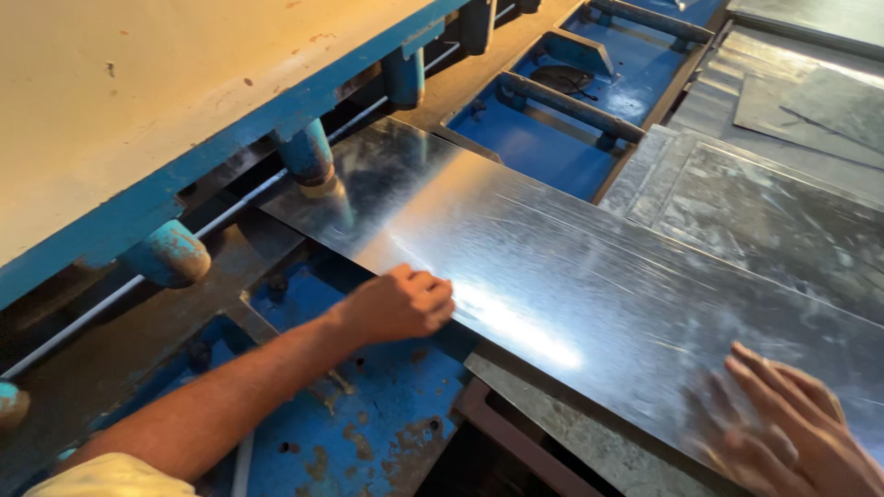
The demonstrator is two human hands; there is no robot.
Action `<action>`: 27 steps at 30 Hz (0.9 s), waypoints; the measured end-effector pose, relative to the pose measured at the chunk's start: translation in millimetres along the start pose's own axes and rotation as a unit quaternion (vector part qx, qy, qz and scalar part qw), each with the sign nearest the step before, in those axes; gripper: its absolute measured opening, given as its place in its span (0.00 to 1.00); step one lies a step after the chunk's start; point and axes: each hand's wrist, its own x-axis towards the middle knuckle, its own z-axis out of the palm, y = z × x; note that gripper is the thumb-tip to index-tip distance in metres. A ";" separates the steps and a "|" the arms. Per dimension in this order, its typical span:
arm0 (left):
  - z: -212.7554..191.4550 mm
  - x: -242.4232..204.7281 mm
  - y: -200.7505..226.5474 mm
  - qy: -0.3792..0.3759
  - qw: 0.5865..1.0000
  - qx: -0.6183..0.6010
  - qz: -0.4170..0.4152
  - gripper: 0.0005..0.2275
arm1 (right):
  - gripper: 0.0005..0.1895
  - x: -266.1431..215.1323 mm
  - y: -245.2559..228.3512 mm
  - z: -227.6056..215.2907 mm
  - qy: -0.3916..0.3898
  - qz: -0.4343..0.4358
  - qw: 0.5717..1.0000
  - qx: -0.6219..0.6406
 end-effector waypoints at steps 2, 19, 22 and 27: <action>-2.4 -20.4 -12.4 0.017 0.999 0.019 -0.034 0.03 | 0.42 27.3 1.2 -6.4 -0.007 -0.014 1.000 -0.020; -40.3 -39.8 26.6 0.061 0.993 0.056 -0.079 0.12 | 0.30 190.0 106.0 78.5 -0.089 0.176 0.953 -0.228; -29.3 -24.1 42.3 0.094 0.990 0.034 -0.095 0.03 | 0.27 180.2 114.5 86.6 -0.092 0.111 0.954 -0.263; -23.5 -25.5 38.8 0.115 0.986 0.045 -0.111 0.03 | 0.31 192.0 107.7 77.7 -0.066 0.222 0.968 -0.100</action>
